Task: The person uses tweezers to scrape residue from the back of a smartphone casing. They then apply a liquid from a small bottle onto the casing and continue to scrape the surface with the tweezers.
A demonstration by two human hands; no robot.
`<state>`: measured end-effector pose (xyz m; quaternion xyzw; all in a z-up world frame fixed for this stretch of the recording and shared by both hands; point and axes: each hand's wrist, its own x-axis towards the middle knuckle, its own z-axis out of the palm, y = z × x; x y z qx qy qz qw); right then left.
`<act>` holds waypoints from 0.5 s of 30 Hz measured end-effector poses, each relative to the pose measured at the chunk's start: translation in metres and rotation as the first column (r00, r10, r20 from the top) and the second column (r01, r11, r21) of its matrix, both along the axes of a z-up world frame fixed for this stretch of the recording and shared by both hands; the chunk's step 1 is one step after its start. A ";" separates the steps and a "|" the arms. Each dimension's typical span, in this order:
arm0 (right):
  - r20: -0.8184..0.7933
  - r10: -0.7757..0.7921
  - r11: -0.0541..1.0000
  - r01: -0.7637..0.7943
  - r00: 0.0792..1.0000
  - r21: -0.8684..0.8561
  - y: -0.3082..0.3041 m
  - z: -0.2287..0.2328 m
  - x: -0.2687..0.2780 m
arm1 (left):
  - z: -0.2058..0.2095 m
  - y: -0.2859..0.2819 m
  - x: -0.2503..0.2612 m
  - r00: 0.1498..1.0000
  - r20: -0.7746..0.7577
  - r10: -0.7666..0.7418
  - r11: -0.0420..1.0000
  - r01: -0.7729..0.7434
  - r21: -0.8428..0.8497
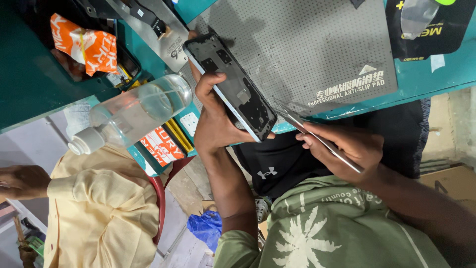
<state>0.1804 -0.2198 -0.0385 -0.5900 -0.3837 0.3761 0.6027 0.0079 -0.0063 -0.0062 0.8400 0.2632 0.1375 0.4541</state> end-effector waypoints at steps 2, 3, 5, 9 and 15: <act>-0.018 0.014 1.000 -0.013 1.000 0.025 0.002 -0.001 0.003 | 0.000 0.002 0.001 1.000 0.022 -0.013 0.999 0.012 0.046; -0.029 0.022 0.999 -0.021 0.999 0.036 0.003 -0.001 0.003 | 0.000 0.002 0.001 0.999 0.031 -0.018 0.998 0.015 0.067; -0.020 0.036 0.999 -0.036 0.999 0.020 0.003 0.000 0.003 | -0.002 0.000 -0.002 1.000 0.015 -0.010 1.000 0.010 -0.017; -0.096 0.041 0.999 -0.040 0.995 0.016 0.003 0.002 0.003 | -0.007 0.000 -0.008 1.000 0.014 -0.012 1.000 0.012 -0.021; -0.086 0.006 0.998 0.000 0.996 0.062 0.008 0.006 0.002 | -0.005 0.001 -0.004 1.000 0.003 -0.013 1.000 0.013 0.014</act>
